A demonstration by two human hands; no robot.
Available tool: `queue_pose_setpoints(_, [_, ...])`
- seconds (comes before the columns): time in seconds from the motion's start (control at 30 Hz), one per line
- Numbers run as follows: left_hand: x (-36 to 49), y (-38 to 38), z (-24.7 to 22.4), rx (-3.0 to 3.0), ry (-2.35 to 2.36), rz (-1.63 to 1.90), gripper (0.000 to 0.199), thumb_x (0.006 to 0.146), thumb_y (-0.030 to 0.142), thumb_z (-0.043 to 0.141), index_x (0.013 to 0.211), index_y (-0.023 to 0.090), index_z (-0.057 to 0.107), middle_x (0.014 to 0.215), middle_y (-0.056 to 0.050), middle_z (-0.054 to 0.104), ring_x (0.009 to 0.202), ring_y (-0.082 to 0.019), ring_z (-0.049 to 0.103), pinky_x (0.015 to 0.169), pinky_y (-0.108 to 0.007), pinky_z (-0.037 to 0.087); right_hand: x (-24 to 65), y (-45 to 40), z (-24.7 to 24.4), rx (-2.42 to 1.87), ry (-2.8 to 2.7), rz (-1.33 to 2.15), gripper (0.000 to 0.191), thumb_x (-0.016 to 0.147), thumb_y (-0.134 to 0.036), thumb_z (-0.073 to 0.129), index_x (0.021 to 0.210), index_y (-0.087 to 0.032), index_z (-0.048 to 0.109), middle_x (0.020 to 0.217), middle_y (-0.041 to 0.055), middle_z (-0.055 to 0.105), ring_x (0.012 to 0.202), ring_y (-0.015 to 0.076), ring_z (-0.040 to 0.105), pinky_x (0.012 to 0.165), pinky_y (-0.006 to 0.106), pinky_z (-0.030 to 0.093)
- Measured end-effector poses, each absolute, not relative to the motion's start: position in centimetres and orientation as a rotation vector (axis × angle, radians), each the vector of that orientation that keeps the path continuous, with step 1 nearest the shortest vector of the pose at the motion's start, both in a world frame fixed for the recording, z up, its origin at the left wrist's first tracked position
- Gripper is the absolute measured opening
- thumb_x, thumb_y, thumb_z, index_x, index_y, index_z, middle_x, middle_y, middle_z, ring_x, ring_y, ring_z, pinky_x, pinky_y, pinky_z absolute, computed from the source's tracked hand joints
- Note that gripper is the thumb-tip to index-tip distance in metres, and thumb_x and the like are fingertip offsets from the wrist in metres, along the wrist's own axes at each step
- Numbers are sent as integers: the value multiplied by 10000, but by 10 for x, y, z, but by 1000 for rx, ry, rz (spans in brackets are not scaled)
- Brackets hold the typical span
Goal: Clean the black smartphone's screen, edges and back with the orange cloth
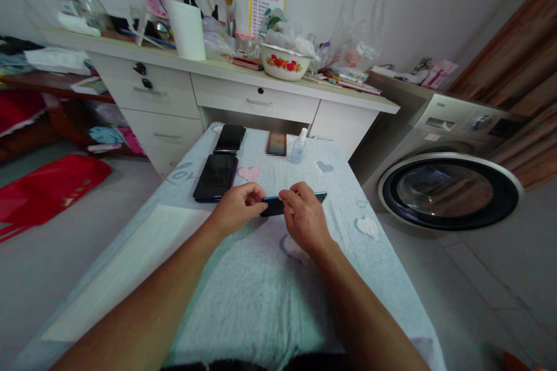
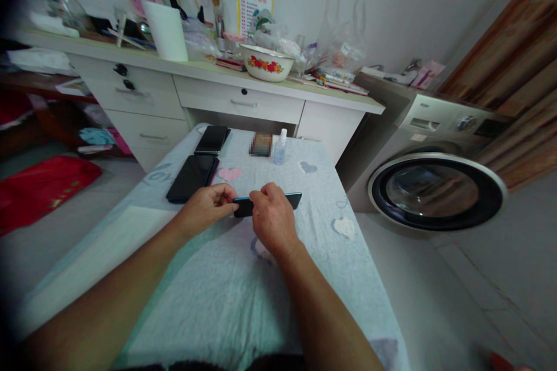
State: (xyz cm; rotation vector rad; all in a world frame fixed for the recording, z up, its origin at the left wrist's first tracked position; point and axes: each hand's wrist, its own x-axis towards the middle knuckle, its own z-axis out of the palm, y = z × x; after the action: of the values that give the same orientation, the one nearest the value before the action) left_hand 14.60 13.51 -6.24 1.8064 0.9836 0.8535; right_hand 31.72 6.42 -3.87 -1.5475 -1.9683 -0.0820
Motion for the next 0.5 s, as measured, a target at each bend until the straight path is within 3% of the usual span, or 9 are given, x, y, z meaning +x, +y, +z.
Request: queue_pose_setpoints(0.5, [145,134,-62,1788,976,851,123,695,259,638,758,177,572,604,58,513,531,-96,458,512,-212,347,333,66,-41,-1608,-1845,-142,223,840,-123,450,909,-193,651,892,60,523,813,177,516,742,285,434])
